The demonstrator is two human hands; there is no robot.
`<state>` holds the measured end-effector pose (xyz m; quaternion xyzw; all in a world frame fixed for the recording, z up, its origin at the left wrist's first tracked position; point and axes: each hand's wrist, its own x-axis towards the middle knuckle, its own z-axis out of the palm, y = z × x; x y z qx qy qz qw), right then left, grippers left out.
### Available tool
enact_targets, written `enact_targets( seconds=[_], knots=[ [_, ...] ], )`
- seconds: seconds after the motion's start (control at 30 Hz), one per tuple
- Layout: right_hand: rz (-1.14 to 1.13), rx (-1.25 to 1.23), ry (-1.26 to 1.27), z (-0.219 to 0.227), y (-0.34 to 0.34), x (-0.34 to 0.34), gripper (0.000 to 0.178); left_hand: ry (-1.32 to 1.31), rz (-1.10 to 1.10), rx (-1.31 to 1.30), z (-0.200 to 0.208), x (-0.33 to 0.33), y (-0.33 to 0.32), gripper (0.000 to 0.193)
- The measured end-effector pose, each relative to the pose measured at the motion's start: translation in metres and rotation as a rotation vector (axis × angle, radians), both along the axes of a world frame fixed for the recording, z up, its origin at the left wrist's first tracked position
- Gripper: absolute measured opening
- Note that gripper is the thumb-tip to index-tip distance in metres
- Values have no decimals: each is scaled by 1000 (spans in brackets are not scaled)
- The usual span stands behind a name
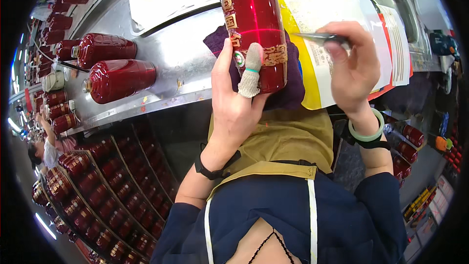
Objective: Applying labels and decorative seals to red liquor bottles on a production line in a factory.
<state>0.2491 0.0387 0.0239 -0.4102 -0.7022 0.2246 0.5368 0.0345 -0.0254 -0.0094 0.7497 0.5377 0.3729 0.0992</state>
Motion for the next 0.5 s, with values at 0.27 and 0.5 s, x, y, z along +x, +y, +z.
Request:
enact_targets(
  seconds=[0.27,0.5],
  knots=[
    [58,-682,364,-18,-13,-31,39,-1056,23,-338,-1,7,14,69],
    [104,-810,310,-21,-13,-39,39,-1135,19,-452,13,16,25,69]
  ],
)
